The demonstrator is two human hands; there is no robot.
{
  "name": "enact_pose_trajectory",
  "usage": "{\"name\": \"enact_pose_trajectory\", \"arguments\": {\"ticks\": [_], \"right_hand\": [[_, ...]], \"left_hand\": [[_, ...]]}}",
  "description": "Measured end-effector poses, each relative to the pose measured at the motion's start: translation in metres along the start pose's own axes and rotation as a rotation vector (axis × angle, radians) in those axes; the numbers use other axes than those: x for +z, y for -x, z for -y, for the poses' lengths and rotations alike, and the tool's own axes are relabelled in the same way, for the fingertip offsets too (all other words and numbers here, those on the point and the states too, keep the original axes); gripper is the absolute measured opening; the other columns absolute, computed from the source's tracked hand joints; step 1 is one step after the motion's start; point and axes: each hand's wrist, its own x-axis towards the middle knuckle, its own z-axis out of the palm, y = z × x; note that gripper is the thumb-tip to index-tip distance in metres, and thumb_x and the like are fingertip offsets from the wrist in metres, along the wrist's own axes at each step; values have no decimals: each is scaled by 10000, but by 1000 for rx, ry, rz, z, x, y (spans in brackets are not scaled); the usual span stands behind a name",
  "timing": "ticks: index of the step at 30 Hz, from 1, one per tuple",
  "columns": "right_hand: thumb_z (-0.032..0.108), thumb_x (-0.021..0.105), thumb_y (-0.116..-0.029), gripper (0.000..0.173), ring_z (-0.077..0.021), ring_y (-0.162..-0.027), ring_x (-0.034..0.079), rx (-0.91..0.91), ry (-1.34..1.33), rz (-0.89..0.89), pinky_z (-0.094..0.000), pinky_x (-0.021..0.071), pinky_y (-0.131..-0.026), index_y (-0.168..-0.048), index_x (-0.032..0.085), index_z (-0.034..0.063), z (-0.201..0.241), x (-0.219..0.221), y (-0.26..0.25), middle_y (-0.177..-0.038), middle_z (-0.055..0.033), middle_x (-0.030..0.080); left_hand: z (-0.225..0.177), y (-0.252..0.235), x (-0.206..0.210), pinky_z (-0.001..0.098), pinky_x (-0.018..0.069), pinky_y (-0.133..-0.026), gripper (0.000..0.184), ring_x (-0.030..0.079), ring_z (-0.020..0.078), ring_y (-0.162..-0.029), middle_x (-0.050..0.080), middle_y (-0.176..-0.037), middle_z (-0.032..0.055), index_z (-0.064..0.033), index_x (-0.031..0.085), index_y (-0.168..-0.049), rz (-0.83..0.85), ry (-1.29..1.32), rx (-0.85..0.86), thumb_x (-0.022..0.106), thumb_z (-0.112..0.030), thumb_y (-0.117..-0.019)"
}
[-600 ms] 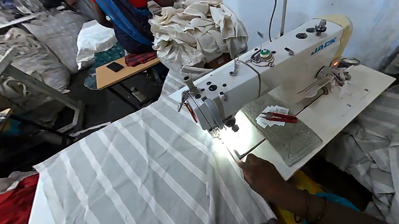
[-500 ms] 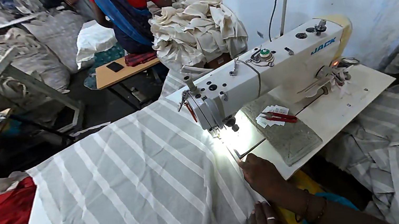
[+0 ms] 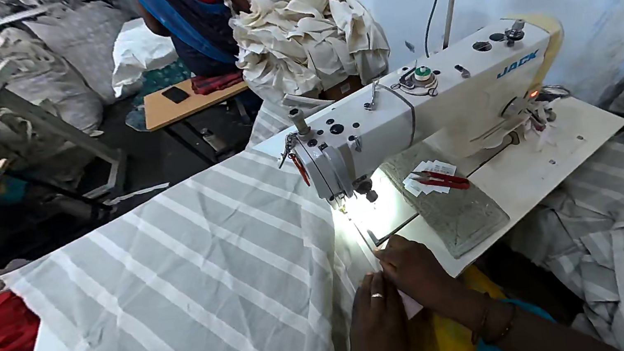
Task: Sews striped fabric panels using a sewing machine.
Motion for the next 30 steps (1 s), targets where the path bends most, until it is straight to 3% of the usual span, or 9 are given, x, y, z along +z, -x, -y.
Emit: {"name": "enact_pose_trajectory", "arguments": {"ticks": [3,7,11,14,18,21,25,28,30], "right_hand": [[151,584,-1002,256,-283,-899,698,-22,-5,-51,-416,580,-788,-1135,781,57,-2,1,-9,-1013,-160,694],[135,614,-991,204,-303,-867,696,-45,14,-54,-449,586,-752,-1048,784,36,-1,-2,-32,-982,-167,686],[149,609,-993,203,-318,-979,682,-76,90,79,-492,567,-816,-1076,779,77,-2,-17,-57,-1030,-159,687],[199,687,-944,143,-319,-1003,664,-219,126,-91,-485,574,-756,-1018,778,117,-14,-11,-69,-996,-132,687],[167,675,-955,83,-269,-948,670,-392,171,-156,-428,584,-710,-954,732,106,-33,-5,-77,-927,-85,670],[228,637,-1008,179,-283,-958,681,-275,55,-53,-477,559,-784,-1008,772,112,-29,-18,-82,-945,-103,713],[234,704,-943,155,-288,-835,712,-287,-39,-175,-500,569,-722,-954,790,105,-35,-8,-86,-900,-124,722],[268,715,-947,137,-199,-855,688,-422,74,-227,-400,579,-697,-994,806,179,-44,-1,-83,-932,-40,712],[189,663,-954,134,-209,-837,677,-527,161,-303,-367,579,-648,-982,781,132,-46,5,-82,-939,-58,682]], "left_hand": [[23,-12,12,490,530,-1037,317,665,316,-1206,713,-1257,125,-70,755,-1199,-35,47,-25,554,-134,-962],[50,-43,14,462,555,-959,269,688,248,-1118,736,-1169,41,-174,782,-1144,-40,-43,-41,572,-253,-995],[75,-79,16,443,583,-801,166,708,269,-934,729,-995,83,-102,778,-986,-50,-76,69,695,-215,-898],[90,-99,18,436,603,-738,181,714,245,-860,712,-911,74,-85,738,-852,-50,81,17,657,-237,-905],[89,-92,19,440,559,-713,308,684,239,-830,699,-859,37,-149,750,-833,-58,44,5,581,-395,-908],[88,-90,21,430,552,-618,276,673,247,-712,656,-739,54,-114,754,-800,-120,45,-93,589,-304,-915],[87,-92,19,460,576,-676,161,699,284,-803,706,-897,94,-98,781,-936,-99,78,-145,665,-208,-921],[89,-90,22,450,564,-723,184,688,267,-891,721,-992,61,-138,785,-867,-114,57,-101,631,-238,-881],[91,-89,18,507,532,-923,201,652,309,-1144,710,-1223,77,-149,782,-863,-96,49,-86,637,-286,-885]]}}
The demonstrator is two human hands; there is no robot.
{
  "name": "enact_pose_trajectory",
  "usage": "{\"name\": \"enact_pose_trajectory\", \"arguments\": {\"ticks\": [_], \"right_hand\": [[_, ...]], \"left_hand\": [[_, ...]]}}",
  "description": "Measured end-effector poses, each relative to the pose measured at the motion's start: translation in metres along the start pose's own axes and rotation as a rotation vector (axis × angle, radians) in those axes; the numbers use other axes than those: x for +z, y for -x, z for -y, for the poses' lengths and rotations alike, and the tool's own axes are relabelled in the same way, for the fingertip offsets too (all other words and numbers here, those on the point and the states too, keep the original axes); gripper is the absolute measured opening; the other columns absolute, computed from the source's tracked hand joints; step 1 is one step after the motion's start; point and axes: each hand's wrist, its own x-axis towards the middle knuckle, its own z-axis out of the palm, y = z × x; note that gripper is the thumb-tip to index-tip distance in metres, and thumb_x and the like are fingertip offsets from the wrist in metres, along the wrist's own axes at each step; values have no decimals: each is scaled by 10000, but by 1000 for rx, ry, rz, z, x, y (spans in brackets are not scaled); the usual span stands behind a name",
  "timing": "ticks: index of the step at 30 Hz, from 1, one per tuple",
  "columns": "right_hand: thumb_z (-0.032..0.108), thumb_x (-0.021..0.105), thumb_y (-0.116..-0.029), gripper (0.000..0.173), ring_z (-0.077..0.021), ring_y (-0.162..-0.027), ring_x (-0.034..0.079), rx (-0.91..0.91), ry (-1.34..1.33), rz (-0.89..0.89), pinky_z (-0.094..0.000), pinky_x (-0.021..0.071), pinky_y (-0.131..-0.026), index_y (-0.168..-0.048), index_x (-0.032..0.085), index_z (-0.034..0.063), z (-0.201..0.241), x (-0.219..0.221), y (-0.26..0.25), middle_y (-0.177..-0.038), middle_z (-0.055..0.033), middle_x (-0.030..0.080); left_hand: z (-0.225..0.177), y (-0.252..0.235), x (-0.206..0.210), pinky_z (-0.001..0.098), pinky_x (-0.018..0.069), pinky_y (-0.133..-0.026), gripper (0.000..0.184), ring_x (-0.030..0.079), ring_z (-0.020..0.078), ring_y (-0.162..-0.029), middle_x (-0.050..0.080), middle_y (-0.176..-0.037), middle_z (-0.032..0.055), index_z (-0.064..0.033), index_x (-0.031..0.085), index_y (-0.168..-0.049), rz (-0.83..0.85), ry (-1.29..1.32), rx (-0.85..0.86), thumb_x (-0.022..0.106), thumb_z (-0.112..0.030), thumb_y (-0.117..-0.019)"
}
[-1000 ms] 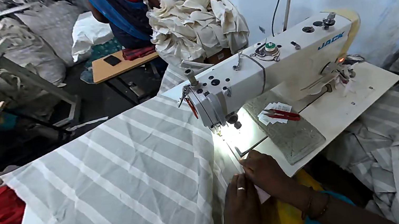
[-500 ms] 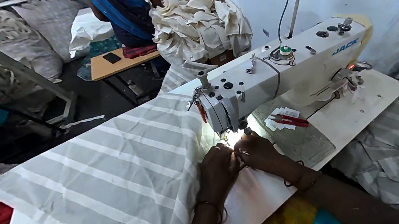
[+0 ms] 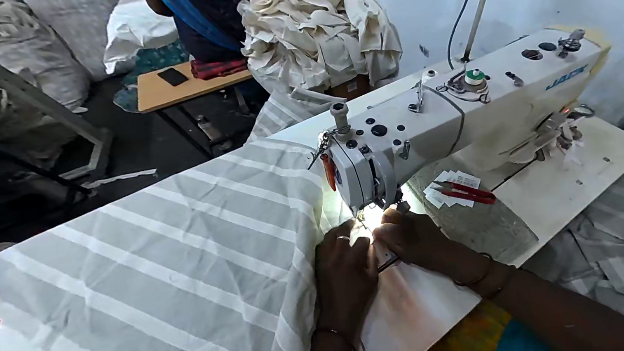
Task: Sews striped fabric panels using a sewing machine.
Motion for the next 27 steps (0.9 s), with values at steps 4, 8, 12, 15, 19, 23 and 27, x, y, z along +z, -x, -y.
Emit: {"name": "enact_pose_trajectory", "arguments": {"ticks": [4,8,12,15,19,23,27], "right_hand": [[219,622,-988,202,-270,-836,711,133,-99,111,-456,583,-691,-977,770,83,-2,-8,-10,-907,-110,715],[294,679,-961,273,-318,-913,680,486,-236,388,-535,517,-803,-907,721,30,-1,-25,-40,-892,-158,701],[145,655,-953,148,-301,-963,678,237,72,106,-470,569,-750,-1031,771,97,23,-8,-9,-1012,-118,701],[49,630,-914,322,-334,-1243,612,162,287,61,-495,534,-907,-1209,741,114,39,5,8,-1277,-107,694],[63,634,-924,370,-362,-1294,572,230,283,170,-545,487,-965,-1273,720,154,37,2,-4,-1290,-100,693],[55,637,-919,354,-353,-1283,582,144,108,100,-566,478,-1011,-1243,737,154,11,-14,7,-1284,-115,691],[2,538,-967,262,-303,-1116,687,133,93,-291,-450,541,-1001,-1113,755,-10,-37,-112,30,-1190,-169,724]], "left_hand": [[0,-8,-5,564,406,-1100,209,512,361,-1362,643,-1360,119,-79,714,-788,88,4,-132,632,-246,-884],[0,-25,-5,581,402,-1097,268,484,368,-1379,604,-1390,160,-53,695,-788,259,5,-292,683,-299,-895],[5,-27,0,596,359,-1132,305,431,368,-1434,562,-1460,155,-49,677,-745,246,57,-325,710,-302,-911],[9,-26,7,608,362,-1122,326,448,376,-1425,585,-1440,162,-46,668,-745,198,59,-316,685,-322,-917],[17,-31,11,611,356,-1124,321,454,385,-1416,581,-1441,175,-28,672,-766,216,75,-324,699,-304,-927],[28,-37,18,620,365,-1126,355,453,399,-1415,573,-1448,179,-20,648,-752,218,149,-348,683,-314,-947],[28,-37,20,615,379,-1110,349,490,380,-1384,589,-1432,162,-28,672,-792,204,107,-354,663,-338,-952]]}}
